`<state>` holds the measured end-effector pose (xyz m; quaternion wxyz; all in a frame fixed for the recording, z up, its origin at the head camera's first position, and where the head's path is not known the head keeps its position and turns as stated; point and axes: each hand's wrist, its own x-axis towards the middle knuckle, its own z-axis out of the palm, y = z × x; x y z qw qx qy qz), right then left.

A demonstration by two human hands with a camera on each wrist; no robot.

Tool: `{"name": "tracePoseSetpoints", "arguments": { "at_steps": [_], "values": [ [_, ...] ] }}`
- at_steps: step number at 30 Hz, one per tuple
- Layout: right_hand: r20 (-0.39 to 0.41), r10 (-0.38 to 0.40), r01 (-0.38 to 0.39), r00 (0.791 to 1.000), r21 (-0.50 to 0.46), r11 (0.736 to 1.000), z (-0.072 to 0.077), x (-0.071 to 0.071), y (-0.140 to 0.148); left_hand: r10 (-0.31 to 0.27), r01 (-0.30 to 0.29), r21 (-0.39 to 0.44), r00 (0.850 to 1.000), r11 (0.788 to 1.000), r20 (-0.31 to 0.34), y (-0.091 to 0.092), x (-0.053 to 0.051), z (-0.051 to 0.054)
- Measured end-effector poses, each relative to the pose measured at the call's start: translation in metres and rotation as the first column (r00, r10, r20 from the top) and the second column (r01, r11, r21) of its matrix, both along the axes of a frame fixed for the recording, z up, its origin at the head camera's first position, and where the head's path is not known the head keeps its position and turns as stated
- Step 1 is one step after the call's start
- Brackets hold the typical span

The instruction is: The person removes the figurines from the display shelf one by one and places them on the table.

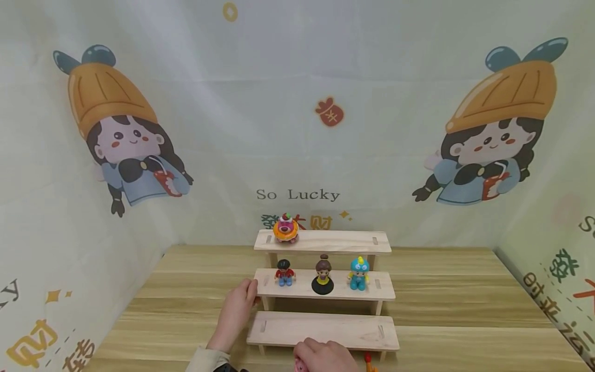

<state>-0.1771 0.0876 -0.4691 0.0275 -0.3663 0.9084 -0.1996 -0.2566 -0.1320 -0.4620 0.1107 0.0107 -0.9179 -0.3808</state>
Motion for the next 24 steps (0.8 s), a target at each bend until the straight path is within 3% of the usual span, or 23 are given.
{"name": "tracePoseSetpoints", "arguments": {
  "at_steps": [8,14,24],
  "values": [
    [-0.028,0.014,-0.013,1.0,0.038,0.999,-0.0013,0.0019,-0.003,0.005,-0.005,-0.006,1.0,1.0,-0.013,0.0004,-0.0007,-0.0012],
    [-0.119,0.062,-0.059,0.991,0.024,0.998,-0.005,0.0015,-0.0029,0.006,-0.006,0.001,1.0,1.0,-0.007,0.0006,-0.0003,-0.0004],
    [-0.033,0.074,-0.072,0.997,0.04,0.997,0.0005,-0.0008,-0.0019,0.009,-0.009,-0.006,1.0,1.0,-0.006,0.0005,0.0003,-0.0005]
  ]
}}
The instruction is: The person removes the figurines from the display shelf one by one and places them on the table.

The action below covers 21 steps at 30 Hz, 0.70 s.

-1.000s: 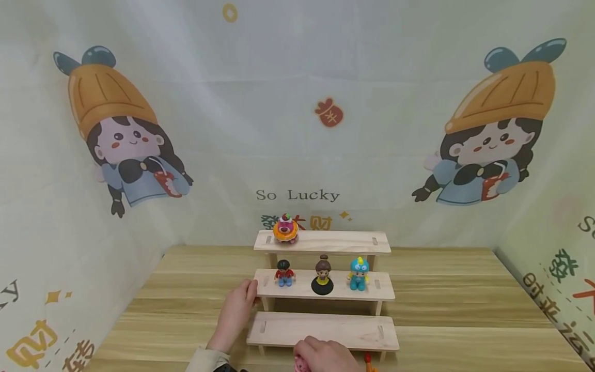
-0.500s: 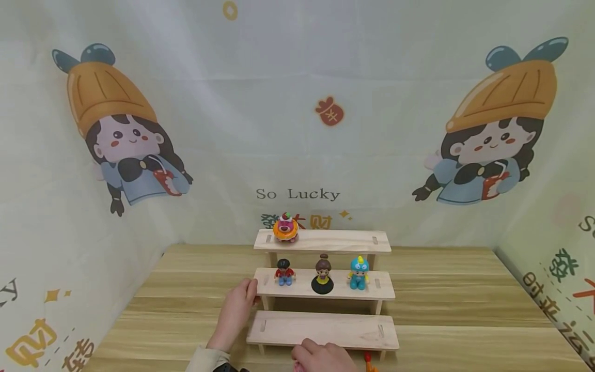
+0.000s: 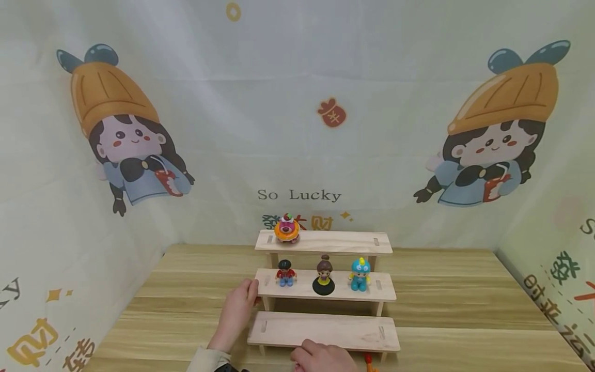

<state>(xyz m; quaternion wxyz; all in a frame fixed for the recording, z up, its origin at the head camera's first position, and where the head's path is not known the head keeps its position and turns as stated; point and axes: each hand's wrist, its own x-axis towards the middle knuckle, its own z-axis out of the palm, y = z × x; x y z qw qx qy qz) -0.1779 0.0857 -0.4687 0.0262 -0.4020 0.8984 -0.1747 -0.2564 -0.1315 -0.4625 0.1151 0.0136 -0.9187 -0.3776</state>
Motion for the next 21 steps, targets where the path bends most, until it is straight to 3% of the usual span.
{"name": "tracePoseSetpoints", "arguments": {
  "at_steps": [5,8,15,21],
  "values": [
    [-0.027,0.015,-0.014,1.0,0.007,1.0,0.013,-0.002,0.004,0.003,-0.003,-0.007,1.0,1.0,-0.002,0.0,0.0,0.0],
    [-0.106,0.012,-0.01,0.994,0.019,1.0,0.023,-0.002,0.005,0.006,-0.006,-0.007,1.0,1.0,0.0,0.0,0.0,0.0],
    [-0.153,-0.074,0.064,0.985,-0.07,0.995,0.042,-0.004,0.006,0.003,-0.003,0.005,1.0,1.0,0.005,0.0,0.0,0.0],
    [-0.286,-0.185,0.15,0.94,-0.139,0.979,0.056,-0.013,0.007,0.001,-0.001,0.0,1.0,1.0,0.002,0.0,0.0,-0.001]
  ]
}}
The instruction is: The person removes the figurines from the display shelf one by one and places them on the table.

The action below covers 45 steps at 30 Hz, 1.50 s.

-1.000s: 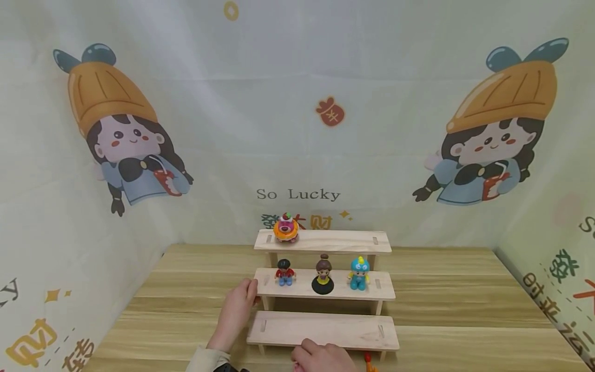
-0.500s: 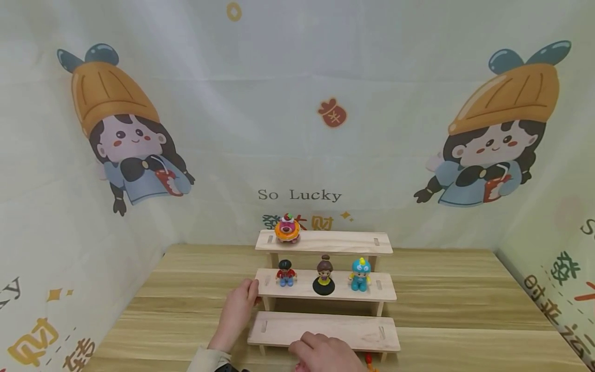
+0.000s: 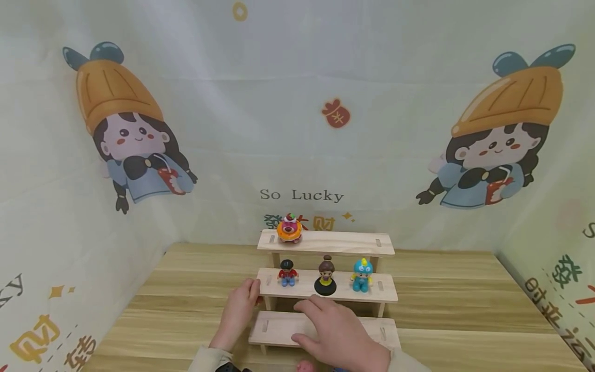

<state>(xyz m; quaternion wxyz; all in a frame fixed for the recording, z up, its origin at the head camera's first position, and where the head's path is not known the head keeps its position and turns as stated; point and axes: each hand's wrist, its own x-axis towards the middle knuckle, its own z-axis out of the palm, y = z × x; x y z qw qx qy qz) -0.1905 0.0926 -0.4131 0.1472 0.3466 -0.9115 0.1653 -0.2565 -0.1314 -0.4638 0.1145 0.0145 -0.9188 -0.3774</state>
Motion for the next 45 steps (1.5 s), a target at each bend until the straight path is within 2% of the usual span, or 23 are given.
{"name": "tracePoseSetpoints", "arguments": {
  "at_steps": [4,7,17,25,31,39,45],
  "values": [
    [-0.127,-0.012,0.007,0.992,-0.043,0.999,0.008,-0.009,0.0,-0.003,0.003,0.001,1.0,1.0,0.0,0.001,0.0,0.0],
    [-0.184,-0.014,0.005,0.983,-0.047,0.999,0.015,-0.016,0.0,-0.007,0.007,0.0,1.0,1.0,0.005,0.001,0.0,0.0],
    [-0.2,0.0,-0.005,0.98,-0.026,1.0,0.035,-0.032,-0.003,-0.003,0.003,0.01,1.0,1.0,0.001,0.0,0.001,0.001],
    [-0.199,-0.03,0.024,0.98,-0.028,0.999,0.051,-0.055,-0.01,0.001,-0.001,0.005,1.0,1.0,-0.017,-0.001,-0.001,-0.001],
    [-0.232,-0.06,0.052,0.971,-0.04,0.998,0.062,-0.067,-0.016,-0.005,0.005,-0.009,1.0,1.0,-0.017,-0.001,-0.001,-0.001],
    [-0.298,-0.078,0.072,0.951,-0.03,0.997,0.069,-0.088,-0.023,-0.01,0.01,-0.007,1.0,1.0,-0.023,-0.001,-0.001,0.0],
    [-0.278,-0.099,0.082,0.956,-0.071,0.994,0.073,-0.102,-0.028,-0.017,0.017,-0.003,0.999,1.0,-0.042,-0.002,0.0,-0.001]
  ]
}}
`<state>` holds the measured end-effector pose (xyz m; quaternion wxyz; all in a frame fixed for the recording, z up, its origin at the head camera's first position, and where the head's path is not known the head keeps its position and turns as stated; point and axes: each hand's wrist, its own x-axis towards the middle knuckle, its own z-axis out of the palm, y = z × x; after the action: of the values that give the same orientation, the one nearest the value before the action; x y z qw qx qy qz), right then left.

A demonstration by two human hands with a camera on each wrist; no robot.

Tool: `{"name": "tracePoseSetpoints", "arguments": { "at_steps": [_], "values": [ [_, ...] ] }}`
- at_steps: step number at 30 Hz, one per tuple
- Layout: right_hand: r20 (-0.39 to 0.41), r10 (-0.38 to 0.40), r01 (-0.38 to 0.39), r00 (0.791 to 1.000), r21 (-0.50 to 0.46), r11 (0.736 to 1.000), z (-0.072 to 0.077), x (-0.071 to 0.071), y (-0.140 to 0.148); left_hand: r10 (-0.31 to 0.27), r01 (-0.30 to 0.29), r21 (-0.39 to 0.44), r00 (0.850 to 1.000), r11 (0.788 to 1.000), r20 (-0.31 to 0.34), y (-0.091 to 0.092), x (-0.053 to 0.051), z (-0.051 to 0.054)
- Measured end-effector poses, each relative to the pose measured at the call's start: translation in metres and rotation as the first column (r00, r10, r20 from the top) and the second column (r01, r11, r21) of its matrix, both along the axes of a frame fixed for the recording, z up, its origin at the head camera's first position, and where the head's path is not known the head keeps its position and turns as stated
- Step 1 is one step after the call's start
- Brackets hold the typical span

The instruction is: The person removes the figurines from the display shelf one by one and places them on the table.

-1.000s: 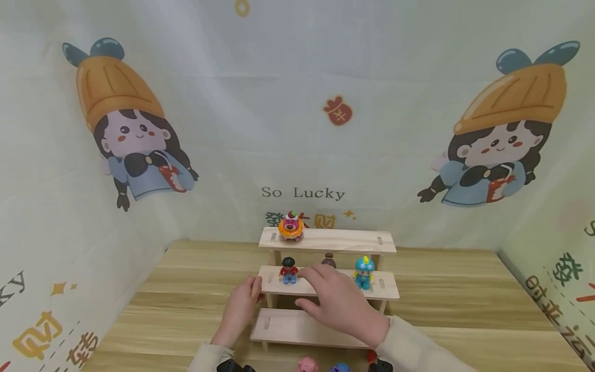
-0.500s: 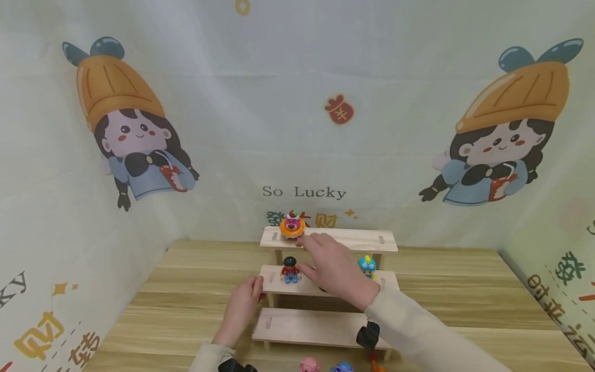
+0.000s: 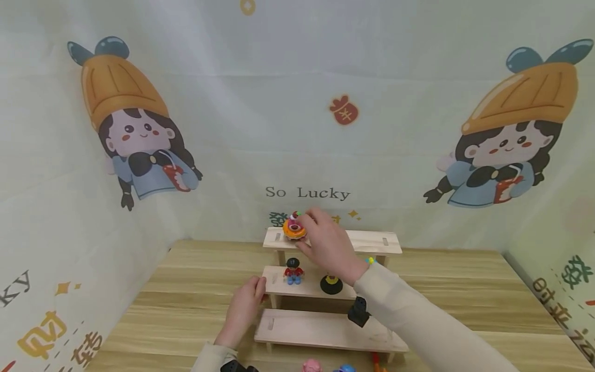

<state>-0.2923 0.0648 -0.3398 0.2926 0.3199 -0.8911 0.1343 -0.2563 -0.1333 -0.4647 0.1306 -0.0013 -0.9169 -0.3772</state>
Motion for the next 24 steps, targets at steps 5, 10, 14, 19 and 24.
{"name": "tracePoseSetpoints", "arguments": {
  "at_steps": [5,10,14,19,24],
  "values": [
    [0.061,-0.011,0.013,0.998,-0.027,1.0,0.0,-0.007,-0.002,-0.002,0.002,0.009,1.0,1.0,0.009,0.0,0.001,0.001],
    [0.191,-0.051,0.06,0.98,-0.039,0.997,-0.001,-0.017,-0.008,-0.004,0.003,0.009,1.0,1.0,0.024,0.0,0.001,0.001],
    [0.285,-0.051,0.068,0.957,-0.05,0.996,-0.002,-0.026,-0.013,0.002,-0.002,0.007,1.0,1.0,0.01,0.0,0.001,0.002],
    [0.342,-0.011,0.038,0.94,-0.072,0.997,-0.004,-0.029,-0.016,-0.008,0.008,0.009,1.0,1.0,0.013,0.0,0.001,0.001],
    [0.408,-0.004,0.05,0.913,-0.102,0.994,-0.003,-0.03,-0.019,-0.012,0.012,0.007,1.0,1.0,0.015,0.0,0.001,-0.001]
  ]
}}
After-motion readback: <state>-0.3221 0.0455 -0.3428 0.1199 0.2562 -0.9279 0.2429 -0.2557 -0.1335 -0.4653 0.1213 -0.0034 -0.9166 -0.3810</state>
